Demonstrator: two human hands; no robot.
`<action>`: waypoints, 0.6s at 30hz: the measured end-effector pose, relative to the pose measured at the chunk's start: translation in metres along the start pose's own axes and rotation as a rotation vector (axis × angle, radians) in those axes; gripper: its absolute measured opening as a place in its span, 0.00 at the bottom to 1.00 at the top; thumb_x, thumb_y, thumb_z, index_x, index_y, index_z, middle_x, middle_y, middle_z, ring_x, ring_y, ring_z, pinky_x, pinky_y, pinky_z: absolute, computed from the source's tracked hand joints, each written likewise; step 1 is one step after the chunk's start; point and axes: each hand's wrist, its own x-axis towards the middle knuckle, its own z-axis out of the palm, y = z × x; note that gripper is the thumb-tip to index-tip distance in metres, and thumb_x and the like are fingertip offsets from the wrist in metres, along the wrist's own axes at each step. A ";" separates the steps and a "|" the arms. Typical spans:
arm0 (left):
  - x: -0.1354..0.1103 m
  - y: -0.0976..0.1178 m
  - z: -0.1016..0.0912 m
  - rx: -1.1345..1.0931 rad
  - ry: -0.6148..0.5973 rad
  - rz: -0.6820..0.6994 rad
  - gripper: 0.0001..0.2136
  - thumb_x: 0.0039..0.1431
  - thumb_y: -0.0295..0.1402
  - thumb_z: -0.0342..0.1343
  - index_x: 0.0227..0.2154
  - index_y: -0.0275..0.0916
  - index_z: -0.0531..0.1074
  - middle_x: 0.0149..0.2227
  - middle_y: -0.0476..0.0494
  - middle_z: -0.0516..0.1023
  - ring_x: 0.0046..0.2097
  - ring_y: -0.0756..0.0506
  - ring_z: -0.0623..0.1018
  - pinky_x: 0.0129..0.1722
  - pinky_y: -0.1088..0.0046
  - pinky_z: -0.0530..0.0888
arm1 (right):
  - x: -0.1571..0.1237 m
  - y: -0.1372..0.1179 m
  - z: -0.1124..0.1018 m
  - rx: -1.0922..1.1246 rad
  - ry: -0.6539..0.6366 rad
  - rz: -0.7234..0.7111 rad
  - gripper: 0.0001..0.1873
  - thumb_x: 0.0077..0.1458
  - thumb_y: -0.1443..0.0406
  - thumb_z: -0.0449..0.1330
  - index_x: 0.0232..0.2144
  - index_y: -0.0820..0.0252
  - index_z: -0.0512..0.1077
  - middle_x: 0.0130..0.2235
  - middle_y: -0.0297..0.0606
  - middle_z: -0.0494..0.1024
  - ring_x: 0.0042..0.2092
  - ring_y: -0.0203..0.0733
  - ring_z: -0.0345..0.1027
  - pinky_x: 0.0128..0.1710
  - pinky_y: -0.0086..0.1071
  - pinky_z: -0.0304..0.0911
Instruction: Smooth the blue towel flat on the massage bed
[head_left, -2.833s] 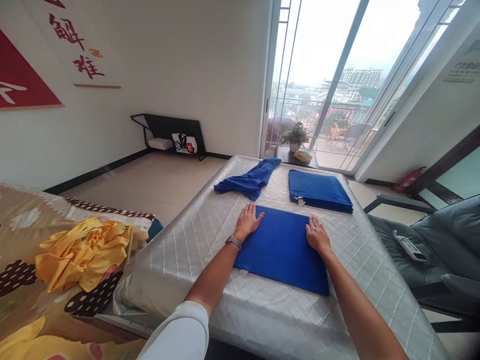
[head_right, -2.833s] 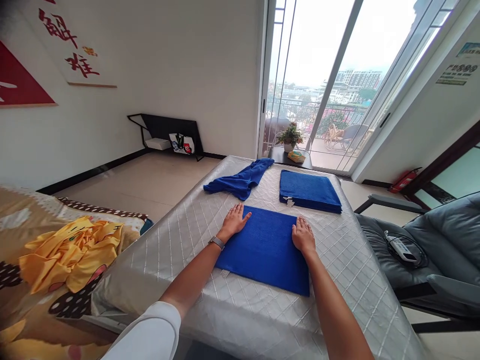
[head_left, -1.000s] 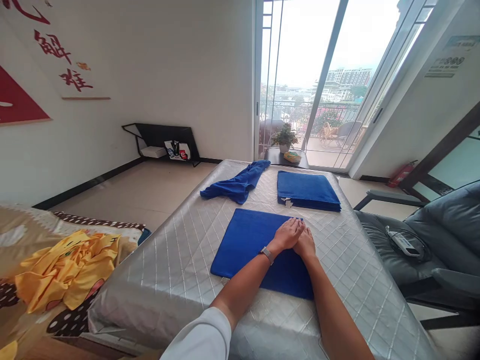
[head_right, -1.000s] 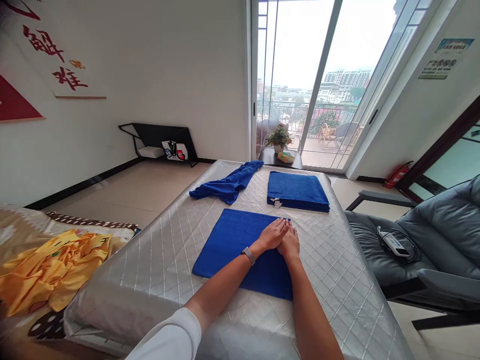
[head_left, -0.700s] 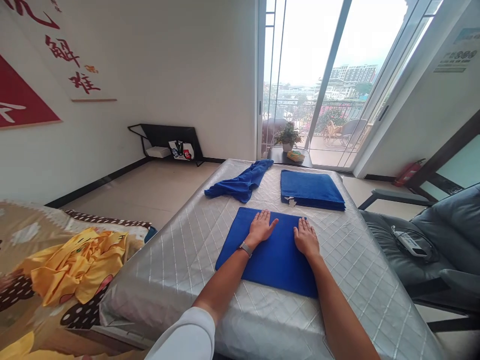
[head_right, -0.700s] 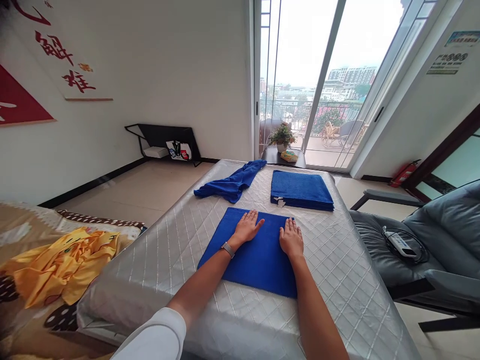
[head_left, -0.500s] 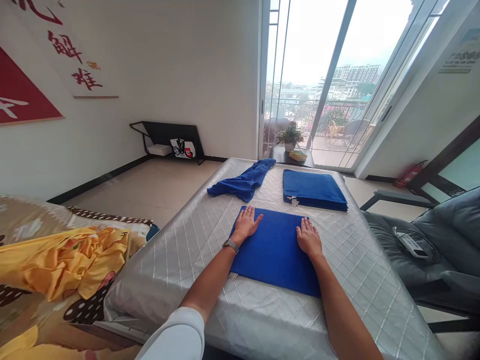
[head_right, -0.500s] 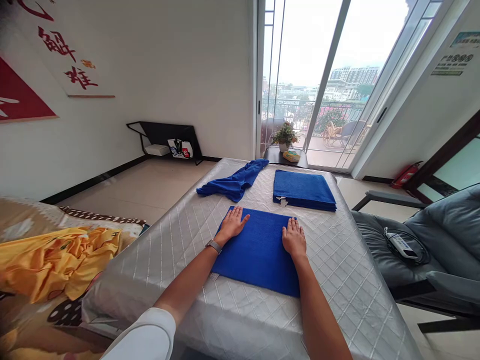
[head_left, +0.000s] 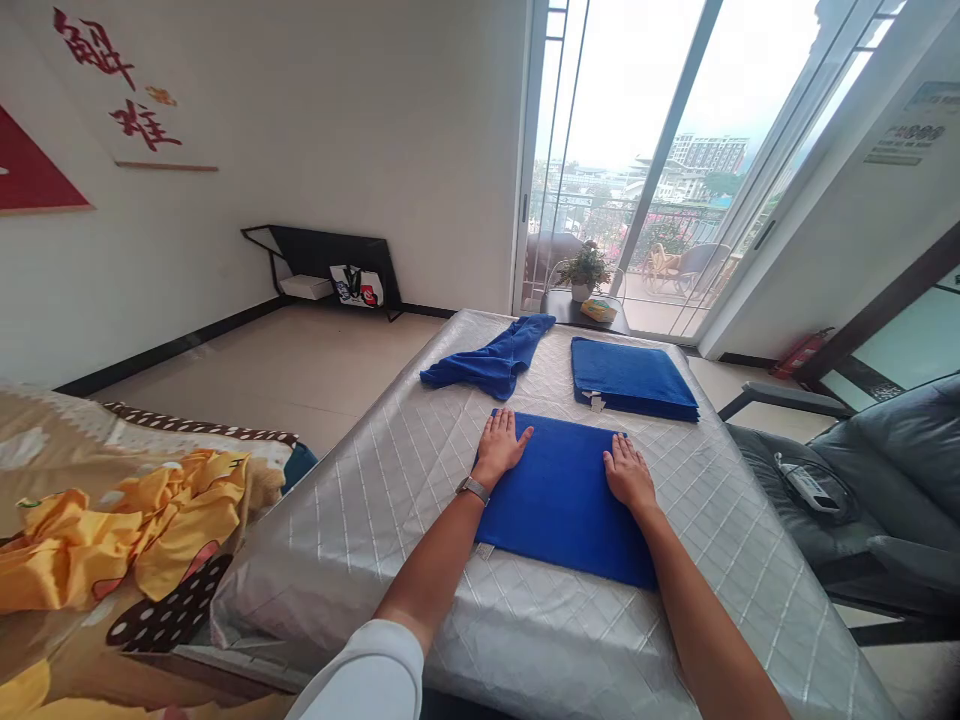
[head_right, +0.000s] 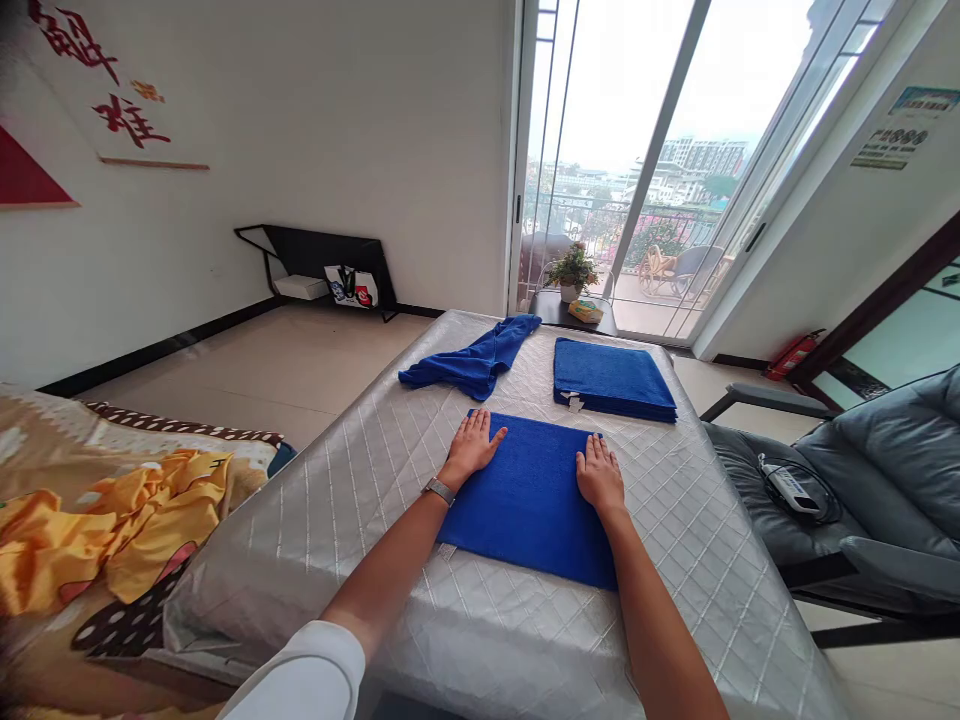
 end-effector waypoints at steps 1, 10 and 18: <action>0.000 0.000 -0.001 -0.015 0.004 0.000 0.38 0.69 0.55 0.28 0.68 0.27 0.53 0.70 0.32 0.53 0.71 0.38 0.52 0.69 0.59 0.48 | 0.000 -0.001 -0.001 -0.009 0.005 -0.001 0.35 0.68 0.57 0.33 0.70 0.70 0.47 0.72 0.42 0.47 0.72 0.41 0.36 0.69 0.37 0.34; 0.000 0.002 -0.002 -0.053 0.028 0.001 0.37 0.69 0.54 0.28 0.69 0.30 0.52 0.69 0.34 0.55 0.70 0.38 0.53 0.69 0.57 0.50 | -0.020 -0.002 -0.005 -0.126 0.016 -0.039 0.34 0.68 0.58 0.34 0.69 0.72 0.50 0.71 0.45 0.50 0.72 0.44 0.38 0.69 0.40 0.34; -0.004 0.003 -0.012 -0.014 0.093 0.008 0.36 0.70 0.51 0.32 0.67 0.24 0.54 0.69 0.30 0.55 0.70 0.38 0.53 0.69 0.59 0.50 | -0.035 0.000 0.005 -0.061 0.001 -0.028 0.35 0.68 0.57 0.34 0.70 0.72 0.48 0.72 0.44 0.46 0.72 0.44 0.36 0.69 0.39 0.34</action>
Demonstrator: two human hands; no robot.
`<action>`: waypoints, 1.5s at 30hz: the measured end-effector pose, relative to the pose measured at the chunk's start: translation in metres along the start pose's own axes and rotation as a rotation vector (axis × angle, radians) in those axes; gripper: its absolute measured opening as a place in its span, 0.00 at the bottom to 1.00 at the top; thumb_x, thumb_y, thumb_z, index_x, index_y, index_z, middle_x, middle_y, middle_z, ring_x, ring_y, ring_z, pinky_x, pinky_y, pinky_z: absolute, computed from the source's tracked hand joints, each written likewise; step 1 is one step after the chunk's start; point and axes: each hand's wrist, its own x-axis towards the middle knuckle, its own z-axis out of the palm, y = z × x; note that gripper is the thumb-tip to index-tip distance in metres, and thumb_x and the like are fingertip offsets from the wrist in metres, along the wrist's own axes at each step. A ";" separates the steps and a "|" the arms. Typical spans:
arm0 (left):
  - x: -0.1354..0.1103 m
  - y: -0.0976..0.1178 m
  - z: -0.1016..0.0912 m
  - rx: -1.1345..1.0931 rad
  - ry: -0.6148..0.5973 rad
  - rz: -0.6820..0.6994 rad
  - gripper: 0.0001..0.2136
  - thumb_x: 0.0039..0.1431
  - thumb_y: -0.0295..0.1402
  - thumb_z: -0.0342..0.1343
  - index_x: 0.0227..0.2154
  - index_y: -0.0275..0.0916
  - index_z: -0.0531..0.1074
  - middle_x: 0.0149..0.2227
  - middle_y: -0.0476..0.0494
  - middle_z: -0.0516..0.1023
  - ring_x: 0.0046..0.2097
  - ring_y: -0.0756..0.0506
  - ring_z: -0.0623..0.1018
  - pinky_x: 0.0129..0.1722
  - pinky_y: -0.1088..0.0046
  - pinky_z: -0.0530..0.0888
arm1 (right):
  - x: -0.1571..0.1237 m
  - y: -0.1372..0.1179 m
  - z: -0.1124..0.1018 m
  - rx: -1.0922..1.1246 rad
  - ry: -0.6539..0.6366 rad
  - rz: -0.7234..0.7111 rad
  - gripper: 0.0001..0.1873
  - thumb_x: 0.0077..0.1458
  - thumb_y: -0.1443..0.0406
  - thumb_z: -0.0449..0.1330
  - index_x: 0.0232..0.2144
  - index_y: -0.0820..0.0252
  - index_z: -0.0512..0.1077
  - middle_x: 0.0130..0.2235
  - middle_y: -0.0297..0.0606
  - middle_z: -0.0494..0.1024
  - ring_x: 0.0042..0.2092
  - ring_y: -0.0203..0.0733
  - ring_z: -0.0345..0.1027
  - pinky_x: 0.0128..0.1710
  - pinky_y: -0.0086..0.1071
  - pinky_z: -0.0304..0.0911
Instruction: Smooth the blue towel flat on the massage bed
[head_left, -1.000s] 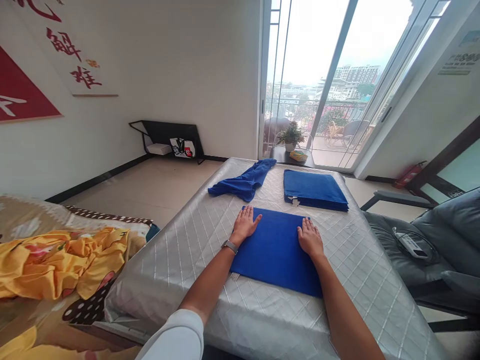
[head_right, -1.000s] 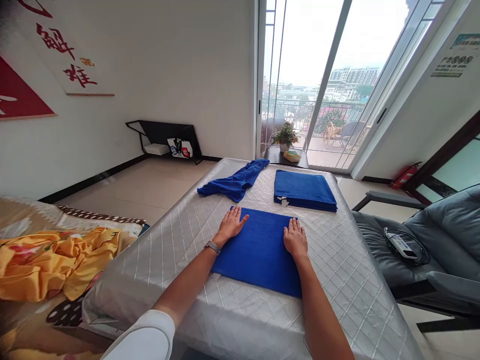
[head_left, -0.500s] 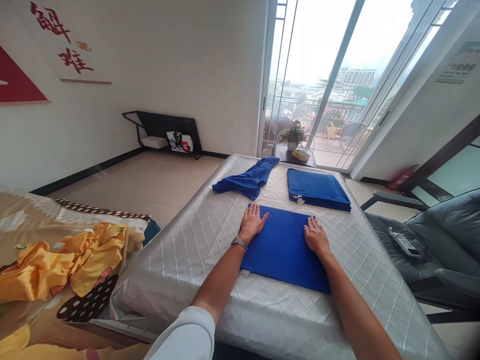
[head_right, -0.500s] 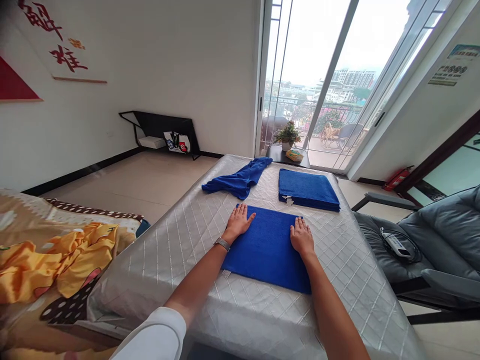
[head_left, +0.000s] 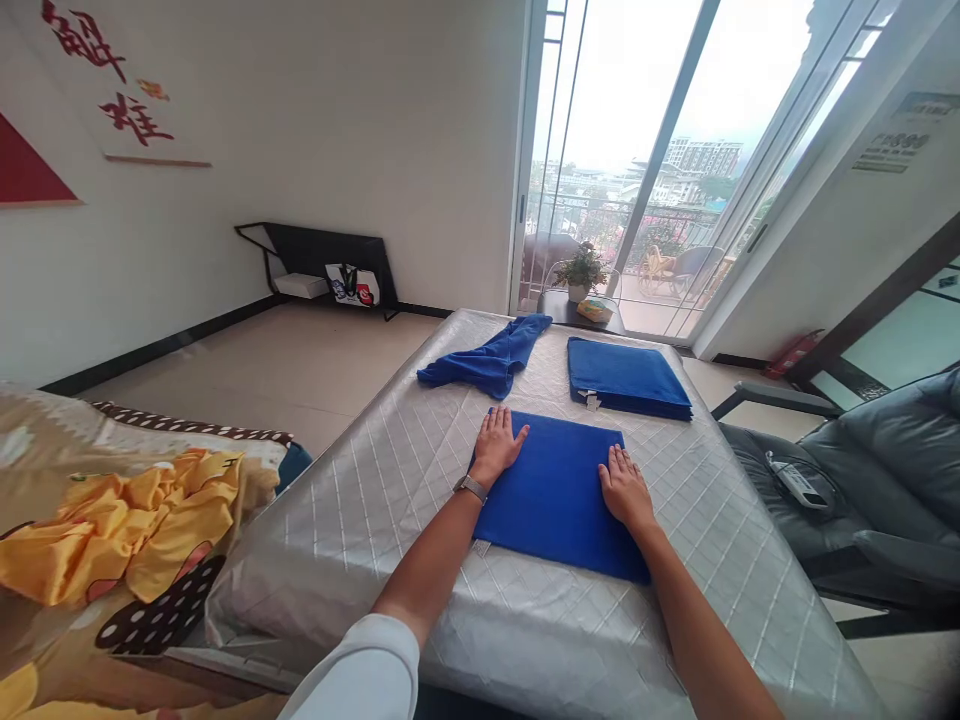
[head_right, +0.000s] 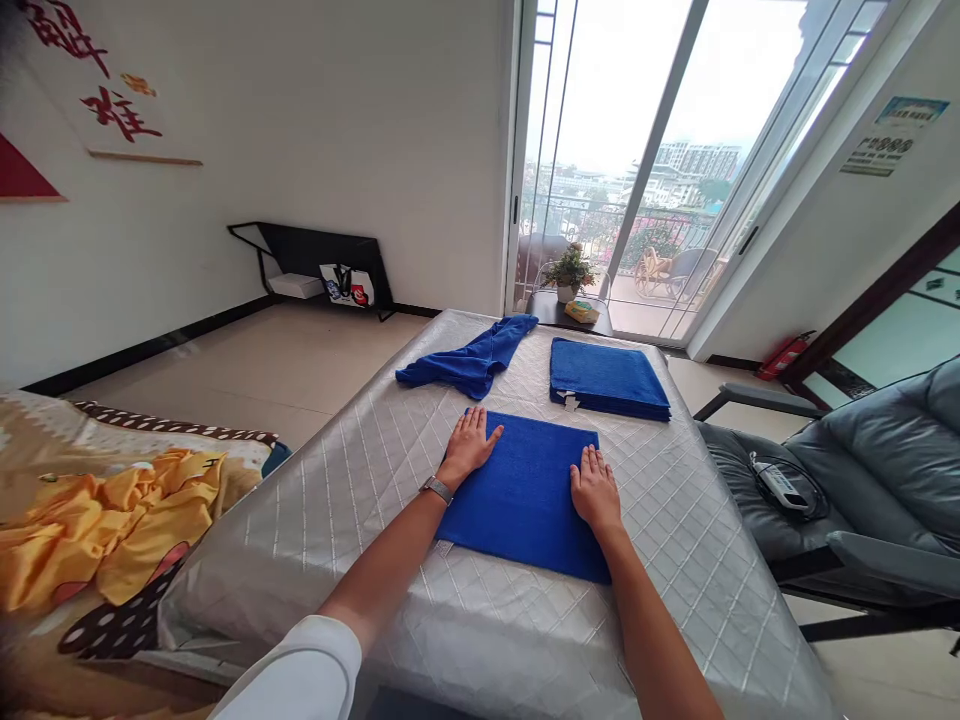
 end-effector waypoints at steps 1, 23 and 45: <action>-0.001 0.002 -0.005 0.001 0.050 0.014 0.35 0.71 0.50 0.33 0.67 0.24 0.54 0.69 0.30 0.54 0.71 0.38 0.52 0.69 0.59 0.49 | 0.000 -0.001 0.000 0.006 0.000 0.002 0.35 0.68 0.57 0.34 0.70 0.72 0.48 0.72 0.44 0.47 0.72 0.44 0.36 0.69 0.39 0.34; -0.042 0.087 0.016 -0.106 -0.173 0.361 0.37 0.70 0.55 0.28 0.68 0.31 0.54 0.70 0.35 0.53 0.71 0.42 0.51 0.70 0.61 0.49 | -0.002 -0.002 -0.002 0.047 0.020 -0.012 0.34 0.68 0.58 0.35 0.70 0.72 0.48 0.72 0.45 0.46 0.72 0.43 0.36 0.69 0.39 0.34; -0.046 -0.026 -0.010 0.038 -0.129 0.055 0.39 0.69 0.55 0.28 0.69 0.27 0.51 0.70 0.33 0.50 0.71 0.39 0.51 0.69 0.60 0.50 | -0.026 -0.007 -0.011 -0.092 0.057 -0.079 0.33 0.68 0.60 0.36 0.68 0.74 0.52 0.71 0.48 0.50 0.72 0.48 0.39 0.69 0.44 0.34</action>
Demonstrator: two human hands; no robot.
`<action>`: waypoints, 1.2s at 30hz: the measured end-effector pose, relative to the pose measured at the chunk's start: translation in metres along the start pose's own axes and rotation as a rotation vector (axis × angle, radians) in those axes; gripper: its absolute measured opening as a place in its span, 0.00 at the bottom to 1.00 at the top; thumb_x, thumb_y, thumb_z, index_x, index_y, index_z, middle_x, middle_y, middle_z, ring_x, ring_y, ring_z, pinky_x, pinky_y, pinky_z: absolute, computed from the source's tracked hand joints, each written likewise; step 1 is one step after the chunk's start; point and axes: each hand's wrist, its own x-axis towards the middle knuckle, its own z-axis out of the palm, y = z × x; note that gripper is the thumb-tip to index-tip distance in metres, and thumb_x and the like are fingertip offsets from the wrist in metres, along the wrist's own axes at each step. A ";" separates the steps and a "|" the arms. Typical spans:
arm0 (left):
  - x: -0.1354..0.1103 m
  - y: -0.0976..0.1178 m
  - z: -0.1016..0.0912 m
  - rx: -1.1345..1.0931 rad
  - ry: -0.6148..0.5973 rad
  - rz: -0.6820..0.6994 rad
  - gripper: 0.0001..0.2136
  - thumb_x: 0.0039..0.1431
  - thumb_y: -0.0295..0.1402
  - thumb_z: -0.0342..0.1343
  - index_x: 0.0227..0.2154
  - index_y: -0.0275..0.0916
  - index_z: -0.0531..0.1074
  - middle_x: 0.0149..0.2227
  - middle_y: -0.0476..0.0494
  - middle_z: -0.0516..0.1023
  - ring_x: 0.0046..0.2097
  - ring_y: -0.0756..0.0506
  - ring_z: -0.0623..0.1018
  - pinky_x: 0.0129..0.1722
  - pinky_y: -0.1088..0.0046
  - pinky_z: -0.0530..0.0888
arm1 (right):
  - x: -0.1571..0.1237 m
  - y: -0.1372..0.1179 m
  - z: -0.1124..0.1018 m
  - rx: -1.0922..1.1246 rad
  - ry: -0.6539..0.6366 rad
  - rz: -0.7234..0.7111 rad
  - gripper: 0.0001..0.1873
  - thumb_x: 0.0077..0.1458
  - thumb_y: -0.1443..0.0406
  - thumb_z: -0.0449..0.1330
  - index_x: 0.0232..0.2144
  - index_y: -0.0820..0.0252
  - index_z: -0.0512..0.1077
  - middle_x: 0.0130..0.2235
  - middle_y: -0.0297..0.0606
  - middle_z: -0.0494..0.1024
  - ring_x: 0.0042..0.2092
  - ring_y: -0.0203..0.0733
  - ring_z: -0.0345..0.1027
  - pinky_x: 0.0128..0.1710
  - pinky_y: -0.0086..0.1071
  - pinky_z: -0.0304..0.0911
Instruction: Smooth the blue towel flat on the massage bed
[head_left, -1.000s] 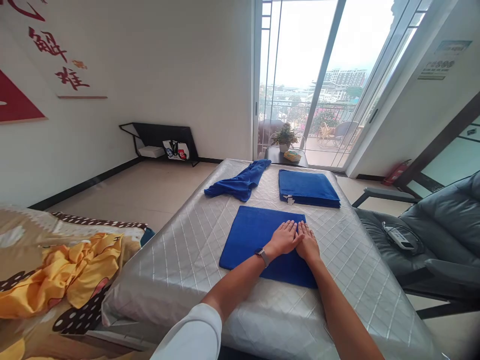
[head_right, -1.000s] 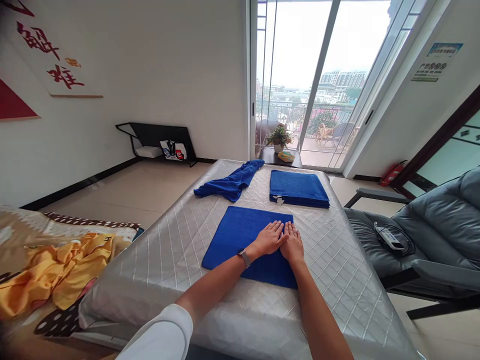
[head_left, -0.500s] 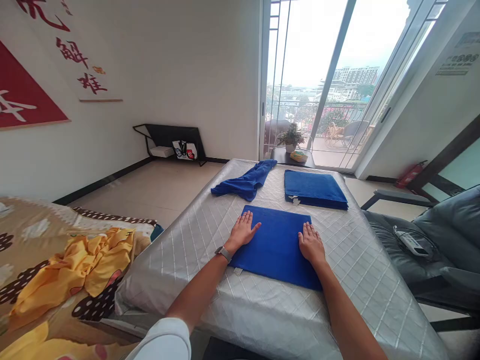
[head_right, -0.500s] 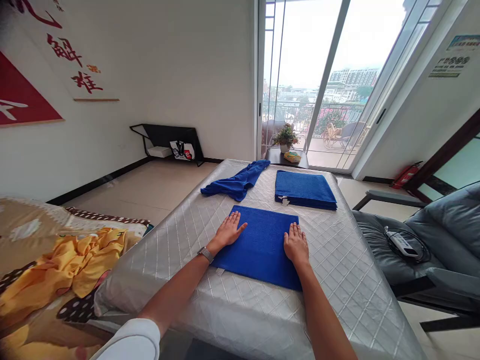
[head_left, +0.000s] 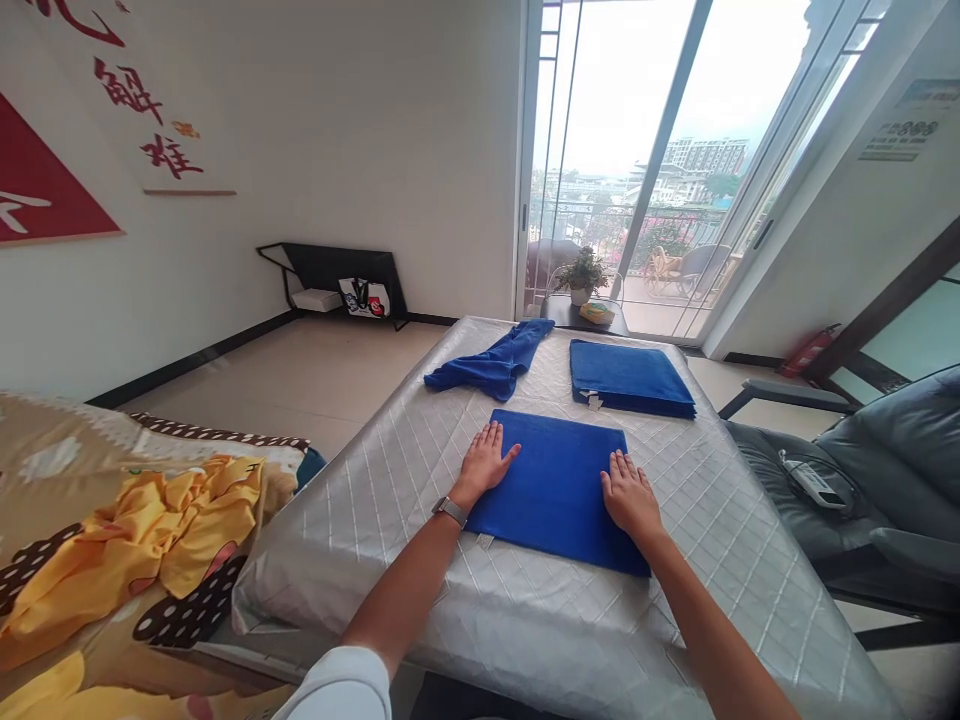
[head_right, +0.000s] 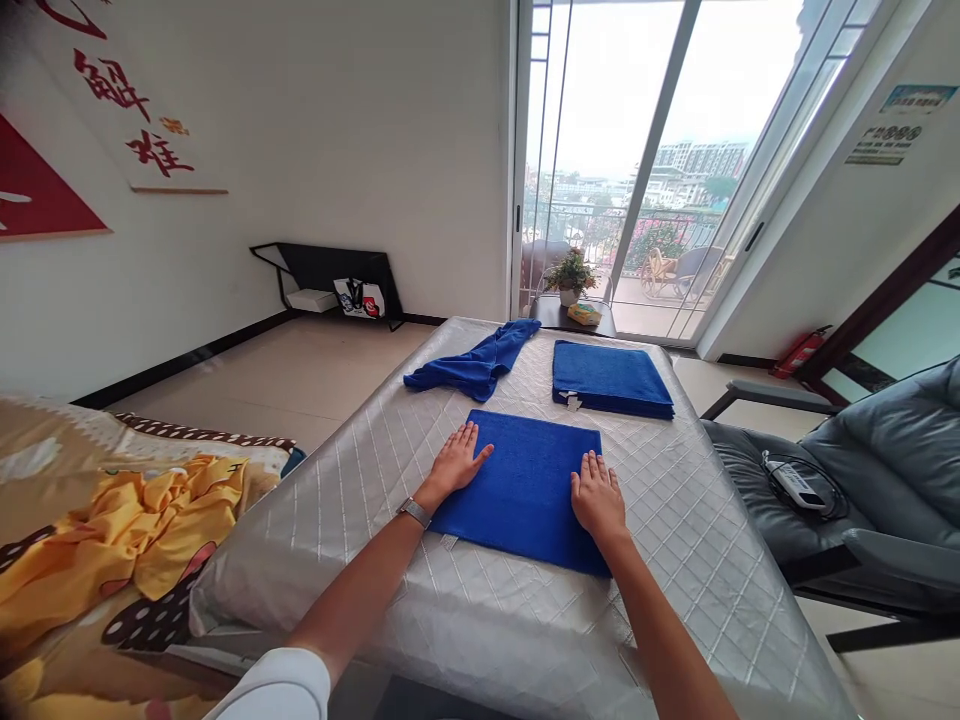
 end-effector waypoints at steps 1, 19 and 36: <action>0.000 0.000 0.001 -0.001 -0.002 -0.001 0.39 0.69 0.55 0.28 0.69 0.27 0.51 0.71 0.33 0.50 0.71 0.40 0.51 0.69 0.60 0.50 | -0.004 0.000 0.001 0.004 -0.019 0.005 0.33 0.68 0.59 0.36 0.69 0.74 0.51 0.71 0.48 0.50 0.71 0.48 0.39 0.69 0.43 0.35; -0.019 0.145 0.001 -0.101 0.076 0.532 0.33 0.72 0.50 0.28 0.66 0.29 0.58 0.68 0.35 0.58 0.70 0.43 0.55 0.68 0.63 0.54 | -0.020 -0.003 0.004 0.069 -0.042 0.024 0.33 0.68 0.61 0.35 0.69 0.73 0.48 0.71 0.47 0.47 0.72 0.46 0.38 0.69 0.42 0.37; -0.043 0.042 -0.007 -0.046 -0.116 0.176 0.39 0.69 0.56 0.25 0.69 0.29 0.49 0.71 0.35 0.47 0.72 0.41 0.47 0.70 0.59 0.48 | -0.019 -0.004 0.004 0.099 -0.037 0.047 0.33 0.68 0.60 0.35 0.69 0.72 0.48 0.72 0.45 0.47 0.72 0.45 0.38 0.69 0.41 0.36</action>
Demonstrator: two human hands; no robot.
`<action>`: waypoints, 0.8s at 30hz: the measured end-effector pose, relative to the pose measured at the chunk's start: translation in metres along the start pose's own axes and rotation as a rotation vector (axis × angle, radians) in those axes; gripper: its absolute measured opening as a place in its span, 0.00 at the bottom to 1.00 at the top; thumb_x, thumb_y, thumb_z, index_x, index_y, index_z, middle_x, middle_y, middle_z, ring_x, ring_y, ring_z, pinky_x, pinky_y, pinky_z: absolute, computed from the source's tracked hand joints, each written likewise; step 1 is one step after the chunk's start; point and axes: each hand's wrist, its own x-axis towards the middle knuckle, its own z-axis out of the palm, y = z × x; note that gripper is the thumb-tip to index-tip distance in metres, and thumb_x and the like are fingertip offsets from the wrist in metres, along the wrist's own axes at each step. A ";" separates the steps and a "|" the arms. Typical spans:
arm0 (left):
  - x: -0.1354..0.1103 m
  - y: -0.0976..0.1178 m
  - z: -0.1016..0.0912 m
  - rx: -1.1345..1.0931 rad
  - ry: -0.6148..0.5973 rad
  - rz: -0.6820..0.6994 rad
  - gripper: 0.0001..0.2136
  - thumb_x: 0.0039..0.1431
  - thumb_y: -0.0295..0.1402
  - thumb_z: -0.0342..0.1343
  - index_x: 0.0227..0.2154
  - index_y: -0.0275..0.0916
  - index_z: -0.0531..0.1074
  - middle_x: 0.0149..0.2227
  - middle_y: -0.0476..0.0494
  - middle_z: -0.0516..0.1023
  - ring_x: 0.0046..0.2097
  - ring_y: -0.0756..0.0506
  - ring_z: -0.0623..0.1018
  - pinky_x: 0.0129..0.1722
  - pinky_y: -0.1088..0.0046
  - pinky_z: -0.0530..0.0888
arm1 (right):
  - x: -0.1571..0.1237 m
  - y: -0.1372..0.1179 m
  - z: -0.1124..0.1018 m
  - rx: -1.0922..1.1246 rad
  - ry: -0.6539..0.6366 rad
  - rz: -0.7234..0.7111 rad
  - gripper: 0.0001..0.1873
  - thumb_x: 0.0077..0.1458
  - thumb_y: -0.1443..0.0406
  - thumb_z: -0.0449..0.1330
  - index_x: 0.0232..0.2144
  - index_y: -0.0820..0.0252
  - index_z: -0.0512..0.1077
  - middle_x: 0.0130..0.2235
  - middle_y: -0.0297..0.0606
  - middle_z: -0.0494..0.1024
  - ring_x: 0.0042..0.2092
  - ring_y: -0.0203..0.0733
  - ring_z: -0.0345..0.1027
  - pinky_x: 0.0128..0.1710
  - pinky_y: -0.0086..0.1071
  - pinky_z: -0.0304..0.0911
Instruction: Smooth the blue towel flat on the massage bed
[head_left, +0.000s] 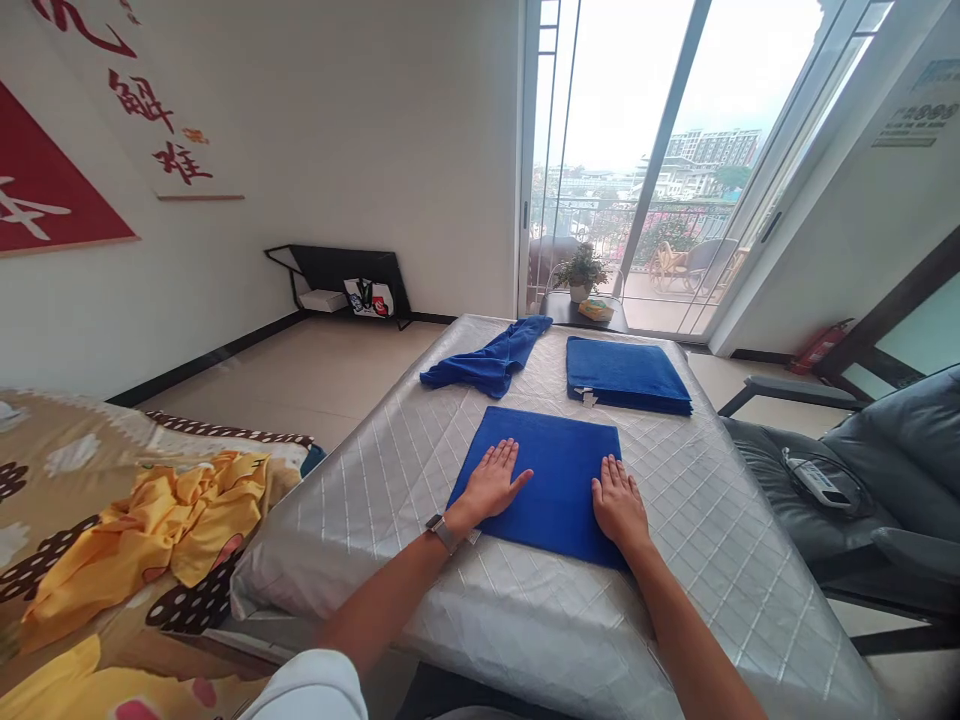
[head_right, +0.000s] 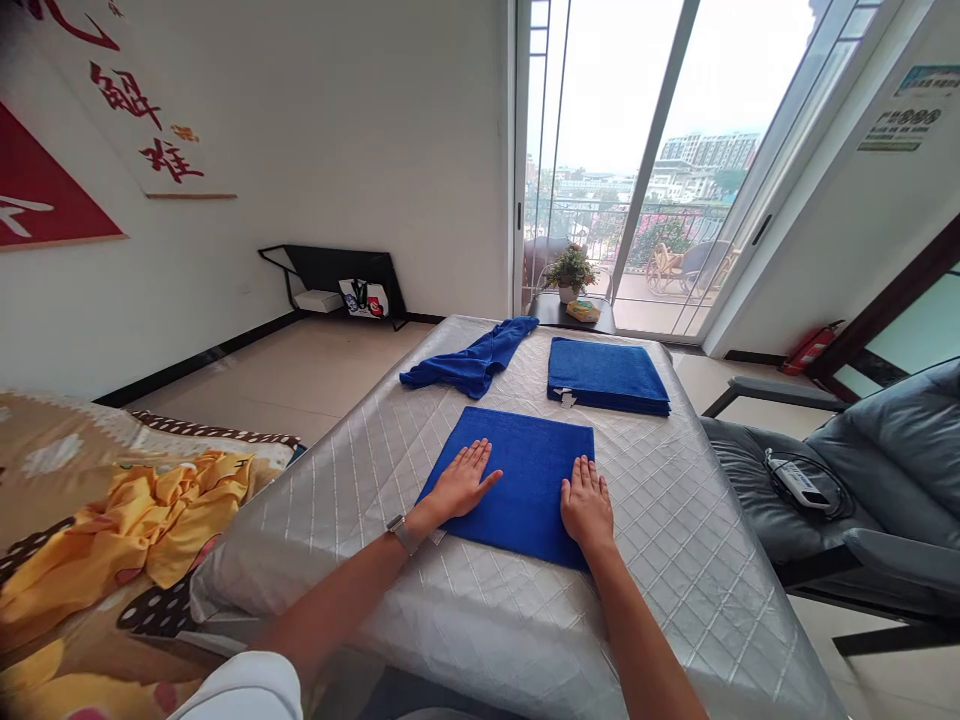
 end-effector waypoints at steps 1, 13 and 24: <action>-0.005 -0.009 -0.002 0.008 0.004 -0.034 0.39 0.69 0.56 0.25 0.69 0.28 0.48 0.71 0.35 0.47 0.72 0.41 0.47 0.70 0.59 0.48 | 0.000 0.000 0.000 -0.003 0.002 0.000 0.33 0.68 0.60 0.35 0.69 0.72 0.49 0.72 0.45 0.47 0.72 0.45 0.38 0.69 0.41 0.36; -0.020 -0.023 0.000 0.024 0.068 -0.104 0.39 0.69 0.56 0.27 0.70 0.30 0.46 0.71 0.36 0.49 0.71 0.40 0.49 0.70 0.58 0.50 | -0.012 0.008 -0.003 -0.039 0.011 -0.059 0.34 0.68 0.59 0.35 0.69 0.72 0.49 0.71 0.45 0.48 0.72 0.45 0.35 0.70 0.43 0.35; -0.018 -0.024 -0.003 -0.013 0.060 -0.109 0.39 0.68 0.57 0.28 0.70 0.29 0.46 0.71 0.33 0.48 0.71 0.38 0.50 0.69 0.57 0.50 | -0.050 0.000 0.008 -0.037 -0.026 -0.036 0.34 0.68 0.58 0.34 0.70 0.72 0.47 0.72 0.44 0.44 0.72 0.45 0.36 0.70 0.43 0.36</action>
